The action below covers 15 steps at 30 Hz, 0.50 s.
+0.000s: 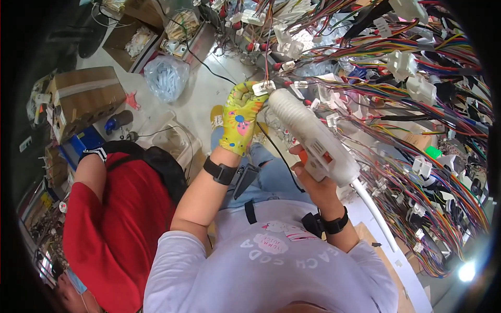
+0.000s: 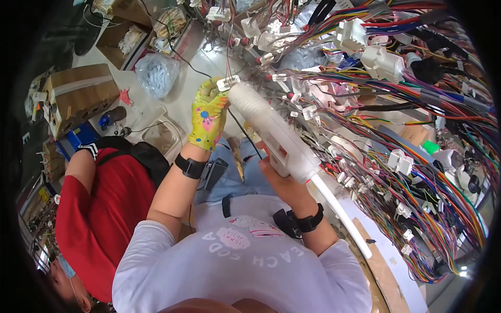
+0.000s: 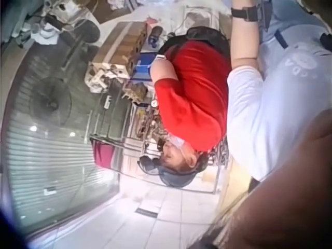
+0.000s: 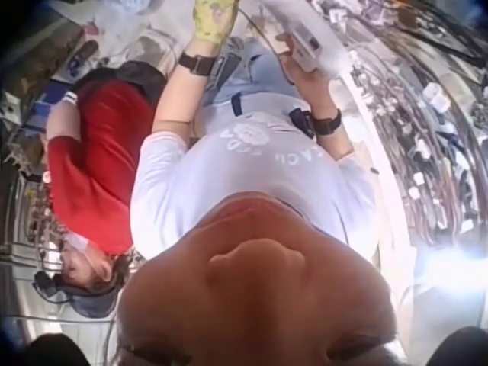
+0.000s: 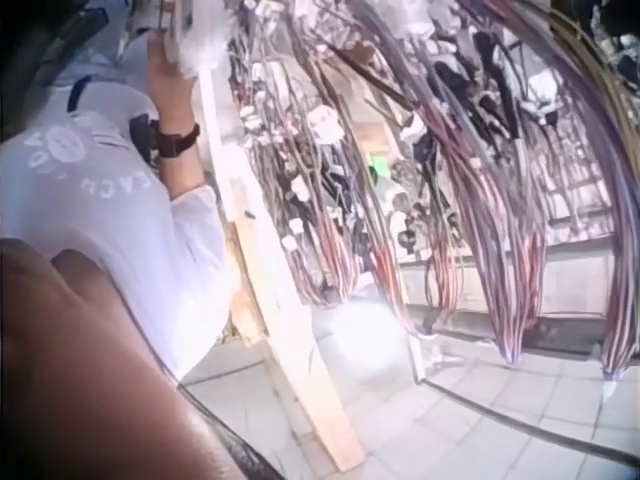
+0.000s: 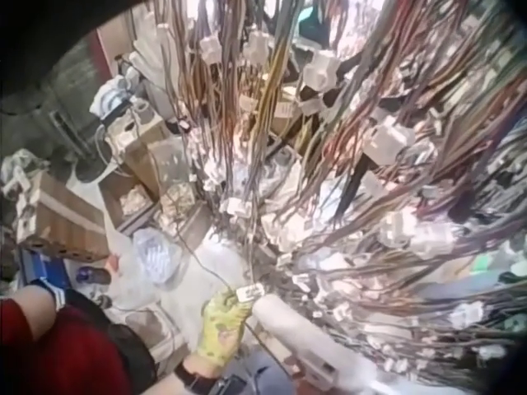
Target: The person selects a connector from a rack of wire harnesses and applies glue to it using a glue gun, repeating this process for several other connectors.
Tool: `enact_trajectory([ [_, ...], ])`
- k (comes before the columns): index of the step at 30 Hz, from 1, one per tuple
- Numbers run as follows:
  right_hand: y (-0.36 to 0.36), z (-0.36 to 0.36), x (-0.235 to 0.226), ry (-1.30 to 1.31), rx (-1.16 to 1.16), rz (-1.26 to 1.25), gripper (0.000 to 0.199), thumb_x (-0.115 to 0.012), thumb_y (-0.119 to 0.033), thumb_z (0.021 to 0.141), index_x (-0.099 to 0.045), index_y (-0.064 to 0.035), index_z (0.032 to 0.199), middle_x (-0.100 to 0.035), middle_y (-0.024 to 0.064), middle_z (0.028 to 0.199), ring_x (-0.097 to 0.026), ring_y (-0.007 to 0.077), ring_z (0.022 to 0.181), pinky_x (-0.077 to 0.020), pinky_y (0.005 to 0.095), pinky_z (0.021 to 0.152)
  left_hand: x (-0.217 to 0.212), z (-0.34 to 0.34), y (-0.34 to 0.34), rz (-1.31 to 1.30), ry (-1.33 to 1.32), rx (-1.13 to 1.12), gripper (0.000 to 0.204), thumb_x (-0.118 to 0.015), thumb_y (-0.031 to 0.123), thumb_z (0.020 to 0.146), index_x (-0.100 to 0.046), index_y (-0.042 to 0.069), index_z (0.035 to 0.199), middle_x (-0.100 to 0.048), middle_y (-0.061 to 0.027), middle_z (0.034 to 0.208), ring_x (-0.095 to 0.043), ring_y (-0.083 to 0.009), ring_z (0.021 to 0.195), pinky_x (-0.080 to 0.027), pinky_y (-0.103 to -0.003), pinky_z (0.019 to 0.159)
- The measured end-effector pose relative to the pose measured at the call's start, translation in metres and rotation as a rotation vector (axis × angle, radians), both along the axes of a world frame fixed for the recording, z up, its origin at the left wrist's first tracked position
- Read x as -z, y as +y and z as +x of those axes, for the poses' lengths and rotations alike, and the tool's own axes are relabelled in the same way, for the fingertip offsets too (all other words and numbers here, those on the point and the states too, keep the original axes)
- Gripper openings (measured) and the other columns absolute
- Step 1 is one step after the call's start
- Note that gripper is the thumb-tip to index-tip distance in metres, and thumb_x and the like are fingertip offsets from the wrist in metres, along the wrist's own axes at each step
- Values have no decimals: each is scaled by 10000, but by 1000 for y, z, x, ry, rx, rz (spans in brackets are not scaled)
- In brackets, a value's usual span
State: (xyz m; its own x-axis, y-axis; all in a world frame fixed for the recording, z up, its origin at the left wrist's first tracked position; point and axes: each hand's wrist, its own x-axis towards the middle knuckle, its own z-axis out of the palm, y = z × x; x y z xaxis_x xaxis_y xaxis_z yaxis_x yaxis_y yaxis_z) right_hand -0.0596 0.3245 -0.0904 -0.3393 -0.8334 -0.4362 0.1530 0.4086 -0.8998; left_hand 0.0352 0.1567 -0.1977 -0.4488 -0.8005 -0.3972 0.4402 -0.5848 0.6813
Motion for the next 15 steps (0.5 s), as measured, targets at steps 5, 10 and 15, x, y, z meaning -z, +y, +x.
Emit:
enact_trajectory([
  [5,5,2,3,-21,-5,31,517,-569,72,808,-397,-35,1283,-536,110,1130,-523,157,993,-478,259,710,-1,1,2,20,-38,-8,316,-594,-11,821,-513,41,1121,-600,-27,994,-571,-104,862,-455,-207,726],
  [10,0,5,-1,43,78,16,395,-585,60,790,-496,-50,1159,-588,45,1033,-509,79,734,-438,212,628,4,3,5,-23,-3,-27,265,-578,17,856,-520,39,1114,-604,-31,986,-575,-96,841,-458,-199,698],
  [15,6,2,1,89,-103,8,558,-532,117,786,-376,-42,1297,-524,122,1104,-517,189,1012,-489,272,702,4,5,6,30,-10,-34,261,-614,16,836,-536,41,1083,-614,-42,996,-583,-107,857,-477,-219,719],
])
